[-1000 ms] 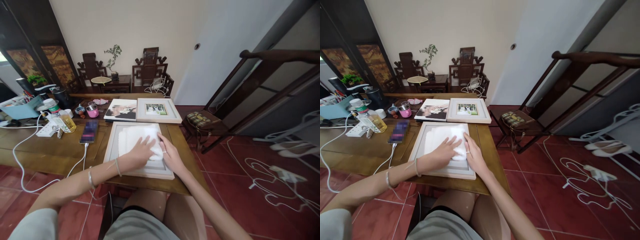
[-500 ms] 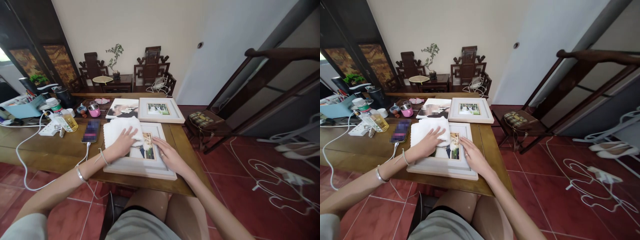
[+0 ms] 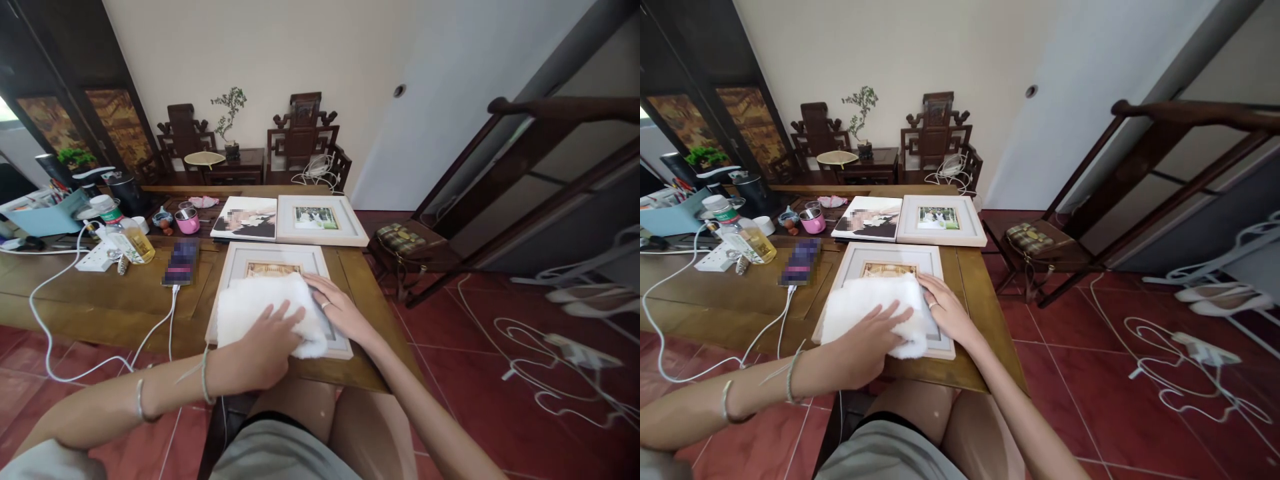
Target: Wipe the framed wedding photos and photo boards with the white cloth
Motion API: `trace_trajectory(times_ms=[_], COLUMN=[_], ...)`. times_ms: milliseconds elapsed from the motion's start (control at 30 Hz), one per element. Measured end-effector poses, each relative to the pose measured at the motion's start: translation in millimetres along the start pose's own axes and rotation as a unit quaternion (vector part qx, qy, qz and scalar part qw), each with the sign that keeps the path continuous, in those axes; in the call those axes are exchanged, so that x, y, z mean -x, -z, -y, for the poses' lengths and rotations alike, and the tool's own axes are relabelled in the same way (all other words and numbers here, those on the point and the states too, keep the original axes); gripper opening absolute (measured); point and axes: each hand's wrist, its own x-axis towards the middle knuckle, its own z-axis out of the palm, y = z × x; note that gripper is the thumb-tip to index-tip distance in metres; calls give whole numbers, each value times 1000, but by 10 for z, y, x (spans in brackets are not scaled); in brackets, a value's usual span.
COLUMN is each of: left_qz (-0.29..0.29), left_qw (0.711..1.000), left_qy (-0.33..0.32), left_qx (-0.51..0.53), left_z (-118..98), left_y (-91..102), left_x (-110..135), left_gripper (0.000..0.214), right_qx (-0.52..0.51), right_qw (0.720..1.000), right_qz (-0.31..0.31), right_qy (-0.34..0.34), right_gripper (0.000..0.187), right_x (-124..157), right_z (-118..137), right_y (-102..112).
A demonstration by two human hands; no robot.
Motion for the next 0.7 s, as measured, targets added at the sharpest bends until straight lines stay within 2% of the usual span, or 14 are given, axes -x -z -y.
trace_trajectory(times_ms=[67, 200, 267, 333, 433, 533, 600, 700], left_qz=[-15, -42, -52, -49, -28, 5, 1, -28], left_qw=[999, 995, 995, 997, 1000, 997, 994, 995], left_qy=[29, 88, 83, 58, 5, -73, -107, -93], left_qx=[-11, -31, -34, -30, -9, 23, 33, 12], left_z=[171, 672, 885, 985, 872, 577, 417, 385], left_y=[-36, -54, -36, -12, 18, 12, -26, -102], left_x=[-170, -512, -605, -607, -421, -104, 73, 143], left_gripper=[50, 60, 61, 62, 60, 57, 59, 58], right_qx=[-5, -8, -6, -2, 0, -4, -8, -14], right_qw=[1000, 999, 999, 999, 999, 998, 998, 998], right_qz=[-9, -7, -3, 0, -1, -5, 0, 5], right_qy=[12, 47, 49, 49, 52, 55, 58, 61], right_gripper=[45, 55, 57, 59, 61, 66, 70, 74], right_x=[6, 33, 37, 34, 31, 38, 44, 50], right_z=[-30, -54, -57, -61, -69, -69, -62, -56], right_y=[-16, -25, -21, -19, -19, -13, -6, -1])
